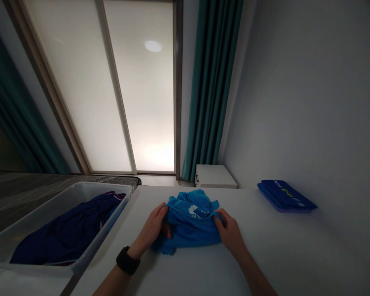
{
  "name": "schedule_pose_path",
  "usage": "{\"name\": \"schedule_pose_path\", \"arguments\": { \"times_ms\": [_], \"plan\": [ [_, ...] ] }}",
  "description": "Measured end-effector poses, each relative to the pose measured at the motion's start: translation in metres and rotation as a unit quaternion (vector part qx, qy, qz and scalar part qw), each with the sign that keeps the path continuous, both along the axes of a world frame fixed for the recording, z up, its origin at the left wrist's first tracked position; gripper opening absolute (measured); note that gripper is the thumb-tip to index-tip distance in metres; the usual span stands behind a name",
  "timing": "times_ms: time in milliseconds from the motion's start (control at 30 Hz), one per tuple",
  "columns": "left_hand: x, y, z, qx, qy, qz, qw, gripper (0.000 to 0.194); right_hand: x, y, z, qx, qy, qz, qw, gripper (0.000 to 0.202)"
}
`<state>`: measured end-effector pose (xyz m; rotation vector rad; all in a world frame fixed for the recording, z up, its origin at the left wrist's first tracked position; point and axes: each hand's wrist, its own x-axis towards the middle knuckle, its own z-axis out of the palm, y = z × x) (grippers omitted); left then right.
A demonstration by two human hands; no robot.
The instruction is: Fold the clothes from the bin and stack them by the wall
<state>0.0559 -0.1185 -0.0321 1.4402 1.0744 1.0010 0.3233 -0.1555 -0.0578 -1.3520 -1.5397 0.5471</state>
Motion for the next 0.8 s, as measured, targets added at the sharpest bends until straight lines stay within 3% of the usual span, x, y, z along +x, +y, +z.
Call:
{"name": "schedule_pose_path", "arguments": {
  "times_ms": [100,200,300,367,433,500,600,700,800],
  "plan": [
    [-0.001,-0.001,-0.003,0.159,0.150,0.027,0.975,0.030,0.001,-0.003,0.001,-0.027,-0.097,0.005,0.995,0.031],
    [-0.002,-0.001,-0.013,0.268,0.223,0.011,0.937,0.010,0.007,-0.004,-0.004,-0.043,-0.148,0.007,0.988,0.053],
    [-0.005,0.009,-0.032,0.299,0.247,-0.013,0.922,0.039,0.015,0.001,-0.016,-0.056,-0.205,0.021,0.977,0.061],
    [-0.007,0.022,-0.045,0.315,0.245,0.013,0.917,0.052,0.019,0.006,-0.025,-0.058,-0.239,0.015,0.969,0.055],
    [-0.007,0.038,-0.054,0.316,0.237,0.066,0.916,0.054,0.020,0.011,-0.032,-0.045,-0.263,0.003,0.964,0.043],
    [-0.006,0.053,-0.057,0.296,0.238,0.112,0.918,0.039,0.019,0.011,-0.033,-0.020,-0.288,-0.014,0.957,0.034],
    [-0.001,0.066,-0.051,0.266,0.241,0.145,0.922,0.024,0.017,0.006,-0.024,0.017,-0.328,-0.074,0.942,0.035],
    [0.002,0.070,-0.032,0.237,0.237,0.174,0.926,0.019,0.020,0.002,-0.007,0.043,-0.359,-0.133,0.923,0.030],
    [-0.001,0.069,-0.007,0.180,0.224,0.182,0.940,0.017,0.027,0.003,0.014,0.029,-0.310,-0.130,0.942,0.025]
  ]
}}
